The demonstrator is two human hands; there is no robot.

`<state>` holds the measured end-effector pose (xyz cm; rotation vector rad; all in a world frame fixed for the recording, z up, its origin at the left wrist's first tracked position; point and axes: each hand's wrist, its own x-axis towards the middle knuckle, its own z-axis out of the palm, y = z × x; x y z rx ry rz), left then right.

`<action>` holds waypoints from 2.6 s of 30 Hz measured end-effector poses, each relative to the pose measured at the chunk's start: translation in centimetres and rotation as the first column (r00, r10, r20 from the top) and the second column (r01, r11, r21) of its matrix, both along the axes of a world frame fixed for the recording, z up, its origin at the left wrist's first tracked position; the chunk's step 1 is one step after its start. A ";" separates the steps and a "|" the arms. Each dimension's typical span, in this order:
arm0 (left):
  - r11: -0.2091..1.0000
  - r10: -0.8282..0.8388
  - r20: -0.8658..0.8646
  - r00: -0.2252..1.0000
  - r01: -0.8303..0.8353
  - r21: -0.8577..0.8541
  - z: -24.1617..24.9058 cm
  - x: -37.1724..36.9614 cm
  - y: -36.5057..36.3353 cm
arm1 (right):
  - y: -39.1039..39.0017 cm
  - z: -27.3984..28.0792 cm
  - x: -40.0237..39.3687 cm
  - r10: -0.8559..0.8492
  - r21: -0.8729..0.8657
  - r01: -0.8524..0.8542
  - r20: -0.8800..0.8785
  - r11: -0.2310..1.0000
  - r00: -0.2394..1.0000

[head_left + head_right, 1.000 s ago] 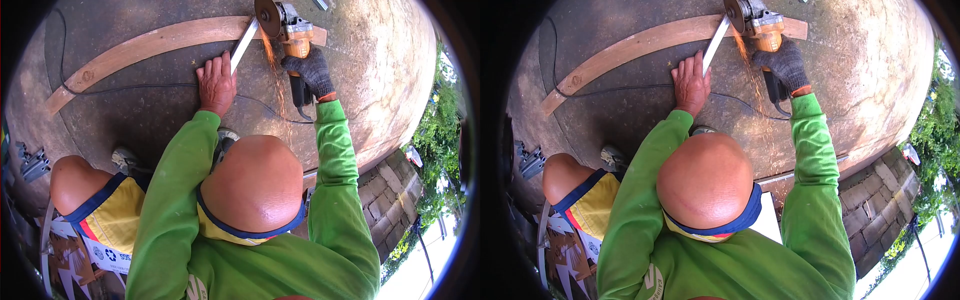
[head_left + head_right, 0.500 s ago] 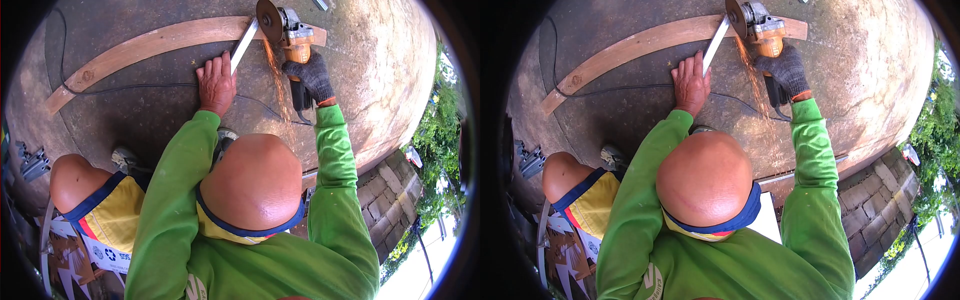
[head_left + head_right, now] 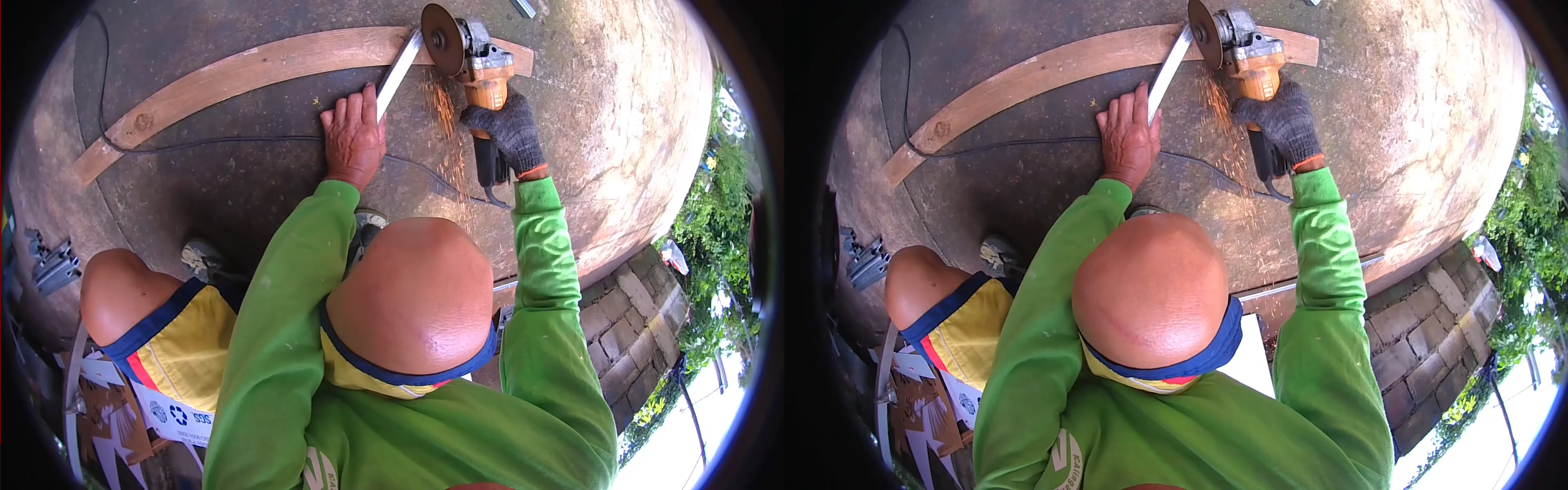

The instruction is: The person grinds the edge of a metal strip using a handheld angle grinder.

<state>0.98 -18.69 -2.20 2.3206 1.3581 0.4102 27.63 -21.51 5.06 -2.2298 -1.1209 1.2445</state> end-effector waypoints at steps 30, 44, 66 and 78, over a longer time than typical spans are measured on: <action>1.000 0.005 -0.007 1.000 -0.005 -0.014 0.1 0.1 -0.1 | 0.1 -1.7 0.3 0.051 0.054 -0.053 0.047 0.997 0.998; 1.000 0.006 -0.014 1.000 -0.006 -0.009 0.0 0.1 -0.1 | 0.5 -0.3 -0.4 -0.022 0.028 0.022 -0.024 0.999 0.999; 1.000 0.010 -0.022 1.000 -0.010 -0.017 0.0 0.1 -0.1 | 0.6 -0.9 0.2 0.034 0.068 -0.035 0.026 0.997 0.999; 1.000 0.008 -0.018 1.000 -0.009 -0.016 0.1 0.1 -0.2 | -0.1 0.2 -0.5 -0.003 0.021 0.003 0.033 1.000 0.999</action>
